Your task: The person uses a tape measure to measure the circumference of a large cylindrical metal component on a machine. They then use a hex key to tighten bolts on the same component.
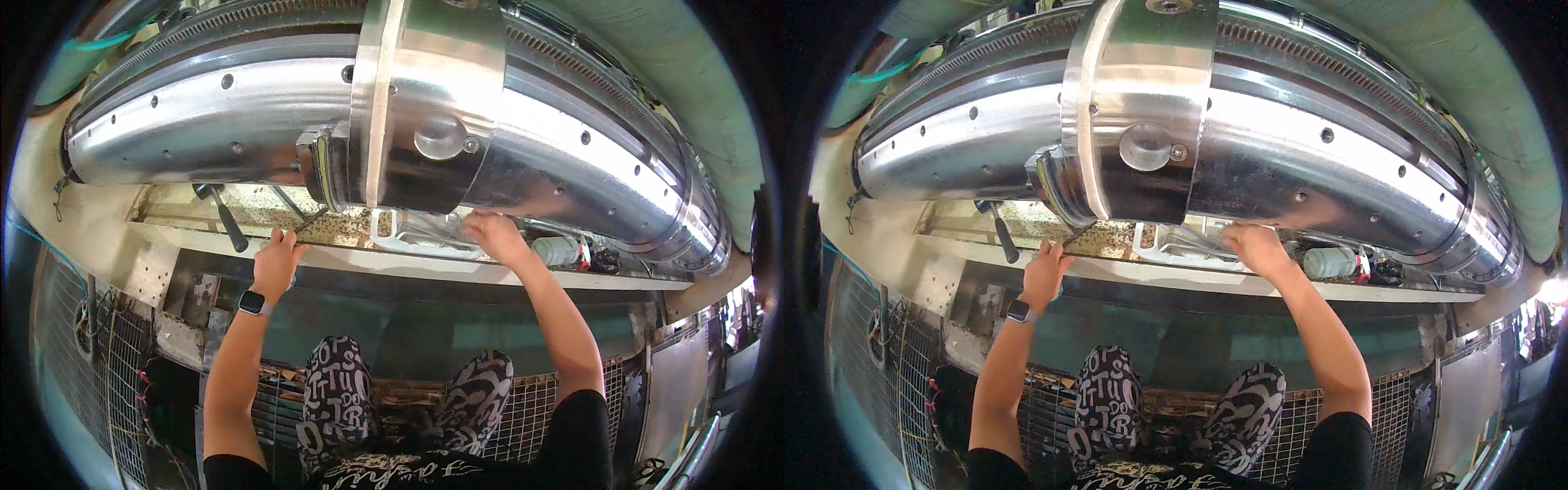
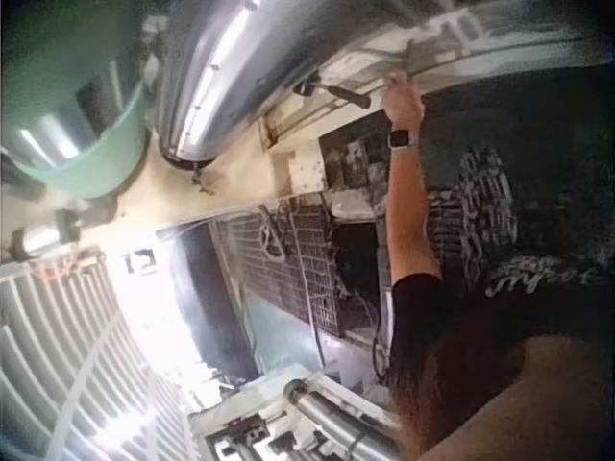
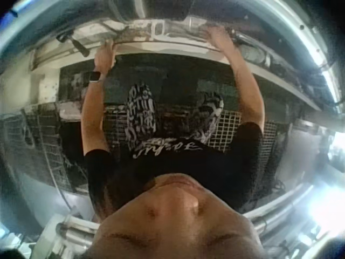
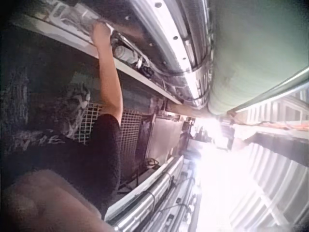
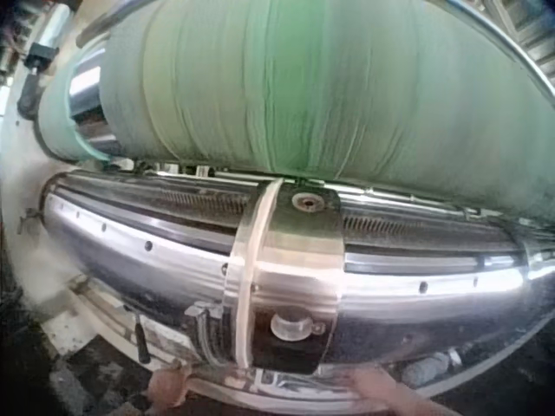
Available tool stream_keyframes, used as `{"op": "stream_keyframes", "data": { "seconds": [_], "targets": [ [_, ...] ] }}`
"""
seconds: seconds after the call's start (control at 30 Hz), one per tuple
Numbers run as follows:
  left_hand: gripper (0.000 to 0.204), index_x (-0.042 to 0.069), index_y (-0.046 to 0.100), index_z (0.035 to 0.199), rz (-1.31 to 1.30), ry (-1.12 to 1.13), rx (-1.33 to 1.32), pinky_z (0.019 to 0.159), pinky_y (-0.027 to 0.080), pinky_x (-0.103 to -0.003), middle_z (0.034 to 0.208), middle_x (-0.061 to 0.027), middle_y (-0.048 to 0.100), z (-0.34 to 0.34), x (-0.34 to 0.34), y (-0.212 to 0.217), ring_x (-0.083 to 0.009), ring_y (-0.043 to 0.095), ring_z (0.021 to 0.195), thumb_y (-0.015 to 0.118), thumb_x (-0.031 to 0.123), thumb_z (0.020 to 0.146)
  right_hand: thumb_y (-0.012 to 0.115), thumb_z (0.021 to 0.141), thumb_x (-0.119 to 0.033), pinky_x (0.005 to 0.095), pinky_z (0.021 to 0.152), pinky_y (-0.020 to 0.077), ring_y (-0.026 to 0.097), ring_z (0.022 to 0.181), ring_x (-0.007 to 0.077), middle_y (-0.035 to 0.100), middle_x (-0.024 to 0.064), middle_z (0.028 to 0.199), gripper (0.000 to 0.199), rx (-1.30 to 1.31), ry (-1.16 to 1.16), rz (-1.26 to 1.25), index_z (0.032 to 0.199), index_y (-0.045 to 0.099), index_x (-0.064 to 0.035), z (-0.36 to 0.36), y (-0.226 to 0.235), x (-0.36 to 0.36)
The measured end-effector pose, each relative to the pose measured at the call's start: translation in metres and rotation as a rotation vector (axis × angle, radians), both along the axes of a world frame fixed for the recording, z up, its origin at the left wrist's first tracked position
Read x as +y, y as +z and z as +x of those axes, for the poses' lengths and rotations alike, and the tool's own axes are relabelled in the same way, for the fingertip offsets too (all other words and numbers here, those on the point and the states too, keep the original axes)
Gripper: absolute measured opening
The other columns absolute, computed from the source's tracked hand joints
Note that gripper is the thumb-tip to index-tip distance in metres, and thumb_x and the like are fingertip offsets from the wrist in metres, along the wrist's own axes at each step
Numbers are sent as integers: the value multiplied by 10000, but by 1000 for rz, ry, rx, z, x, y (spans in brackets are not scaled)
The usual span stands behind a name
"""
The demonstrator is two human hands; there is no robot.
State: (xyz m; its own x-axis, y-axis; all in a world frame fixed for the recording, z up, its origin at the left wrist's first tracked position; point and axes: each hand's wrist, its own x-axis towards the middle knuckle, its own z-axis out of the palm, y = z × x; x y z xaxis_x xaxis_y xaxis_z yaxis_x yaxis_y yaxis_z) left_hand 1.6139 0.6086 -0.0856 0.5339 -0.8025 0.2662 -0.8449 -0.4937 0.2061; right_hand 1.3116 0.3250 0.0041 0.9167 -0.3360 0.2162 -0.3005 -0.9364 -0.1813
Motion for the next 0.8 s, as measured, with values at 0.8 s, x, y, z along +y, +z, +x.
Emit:
{"op": "stream_keyframes", "data": {
  "seconds": [0.8],
  "targets": [
    [325,58,489,950,-40,30,-56,564,490,-445,1002,-173,510,5,5,-7,-374,590,715,536,372,876,530,748,-352,395,854,461,577,998,371,588,250,1075,472,313,-383,284,1061,600,-6,81,1,12]
  ]
}}
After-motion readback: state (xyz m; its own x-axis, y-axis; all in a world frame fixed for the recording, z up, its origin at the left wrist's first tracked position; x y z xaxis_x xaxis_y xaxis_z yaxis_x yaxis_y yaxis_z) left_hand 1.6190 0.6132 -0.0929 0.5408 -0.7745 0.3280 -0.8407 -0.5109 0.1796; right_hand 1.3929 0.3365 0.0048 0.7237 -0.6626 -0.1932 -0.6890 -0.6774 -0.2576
